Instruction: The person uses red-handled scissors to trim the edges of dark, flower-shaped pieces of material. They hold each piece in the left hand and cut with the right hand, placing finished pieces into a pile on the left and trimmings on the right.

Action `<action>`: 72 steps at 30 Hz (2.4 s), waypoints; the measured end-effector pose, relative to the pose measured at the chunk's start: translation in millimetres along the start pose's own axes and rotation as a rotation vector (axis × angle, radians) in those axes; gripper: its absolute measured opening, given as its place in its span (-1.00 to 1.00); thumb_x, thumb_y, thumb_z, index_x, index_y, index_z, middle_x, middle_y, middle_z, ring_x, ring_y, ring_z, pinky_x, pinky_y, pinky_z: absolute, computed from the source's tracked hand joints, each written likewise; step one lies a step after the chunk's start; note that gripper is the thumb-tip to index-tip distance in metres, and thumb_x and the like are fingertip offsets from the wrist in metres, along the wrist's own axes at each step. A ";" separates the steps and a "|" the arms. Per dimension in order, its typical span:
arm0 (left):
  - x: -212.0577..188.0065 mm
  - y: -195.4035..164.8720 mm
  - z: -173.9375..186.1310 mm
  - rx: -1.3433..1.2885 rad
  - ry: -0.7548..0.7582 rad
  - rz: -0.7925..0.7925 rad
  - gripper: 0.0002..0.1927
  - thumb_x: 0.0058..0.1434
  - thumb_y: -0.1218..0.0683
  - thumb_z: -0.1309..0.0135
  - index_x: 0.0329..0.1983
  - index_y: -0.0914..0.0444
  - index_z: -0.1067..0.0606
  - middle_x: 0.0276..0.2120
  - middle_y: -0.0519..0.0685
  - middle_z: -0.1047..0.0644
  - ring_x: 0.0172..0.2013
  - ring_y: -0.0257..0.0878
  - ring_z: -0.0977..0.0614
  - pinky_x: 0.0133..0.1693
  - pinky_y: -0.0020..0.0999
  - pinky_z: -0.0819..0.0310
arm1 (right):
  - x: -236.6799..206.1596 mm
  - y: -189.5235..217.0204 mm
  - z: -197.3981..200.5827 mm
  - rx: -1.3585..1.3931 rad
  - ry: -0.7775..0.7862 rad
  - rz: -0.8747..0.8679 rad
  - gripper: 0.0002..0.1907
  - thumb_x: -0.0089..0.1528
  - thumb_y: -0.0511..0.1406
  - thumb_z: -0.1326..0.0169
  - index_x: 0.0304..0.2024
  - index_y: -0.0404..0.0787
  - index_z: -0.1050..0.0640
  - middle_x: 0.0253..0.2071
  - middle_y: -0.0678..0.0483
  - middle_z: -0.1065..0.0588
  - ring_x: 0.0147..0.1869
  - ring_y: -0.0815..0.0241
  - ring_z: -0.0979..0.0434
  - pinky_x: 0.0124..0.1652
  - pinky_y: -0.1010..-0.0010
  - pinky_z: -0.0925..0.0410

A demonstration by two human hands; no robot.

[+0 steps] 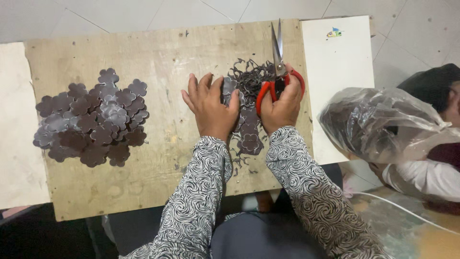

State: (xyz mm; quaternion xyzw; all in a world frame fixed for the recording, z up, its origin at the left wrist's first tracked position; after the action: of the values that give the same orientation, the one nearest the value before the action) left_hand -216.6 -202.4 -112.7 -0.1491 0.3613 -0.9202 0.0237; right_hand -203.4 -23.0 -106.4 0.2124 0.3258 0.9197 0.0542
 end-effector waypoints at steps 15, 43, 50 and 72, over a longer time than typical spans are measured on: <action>-0.5 2.7 -3.2 -0.065 0.032 -0.025 -0.48 0.15 0.06 -0.16 0.22 0.19 -0.45 0.13 0.00 -0.51 0.35 -0.02 -0.34 0.44 0.29 0.28 | 6.1 -5.7 -7.8 0.022 -0.061 0.001 -0.40 0.33 -0.29 -0.20 0.32 -0.38 -0.27 0.25 -0.23 -0.41 0.33 -0.19 -0.44 0.27 0.11 -0.31; -67.6 13.8 42.8 -0.683 -0.225 0.245 -0.84 0.30 0.26 -0.11 -0.06 0.32 -0.51 -0.07 0.03 -0.52 -0.10 -0.21 -0.65 -0.19 -0.35 -0.70 | -49.5 -10.3 10.3 0.458 0.000 -0.064 -0.42 0.44 -0.34 -0.09 0.41 -0.37 -0.15 0.32 -0.19 -0.27 0.40 0.00 -0.39 0.24 0.32 -0.43; -104.3 -31.4 38.4 -0.529 0.388 -0.364 -0.84 0.23 0.18 -0.18 -0.13 0.27 -0.59 -0.23 0.07 -0.62 -0.17 -0.03 -0.64 -0.08 -0.21 -0.53 | -45.2 -5.7 9.9 0.349 -0.012 -0.117 -0.44 0.40 -0.30 -0.12 0.35 -0.38 -0.23 0.24 -0.18 -0.32 0.25 0.02 -0.46 0.18 0.31 -0.41; -7.5 18.5 2.1 -0.360 -0.049 -0.027 -0.78 0.27 0.17 -0.20 -0.03 0.27 -0.54 -0.05 0.14 -0.60 -0.04 -0.02 -0.68 0.12 -0.15 -0.45 | -33.1 5.8 1.8 -0.045 0.045 -0.035 -0.37 0.24 -0.29 -0.21 0.28 -0.35 -0.29 0.30 -0.17 -0.38 0.39 -0.17 -0.33 0.34 0.08 -0.18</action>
State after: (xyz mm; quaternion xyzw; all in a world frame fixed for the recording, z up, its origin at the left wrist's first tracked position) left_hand -210.0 -216.3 -125.7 -0.1783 0.5173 -0.8370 -0.0069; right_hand -172.5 -34.4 -113.3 0.1847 0.3099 0.9302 0.0677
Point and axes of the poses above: each hand's wrist, its own x-axis towards the middle knuckle, its own z-axis out of the back of the hand, y = z × x, the point moved 4 cm from there along x, towards the middle knuckle
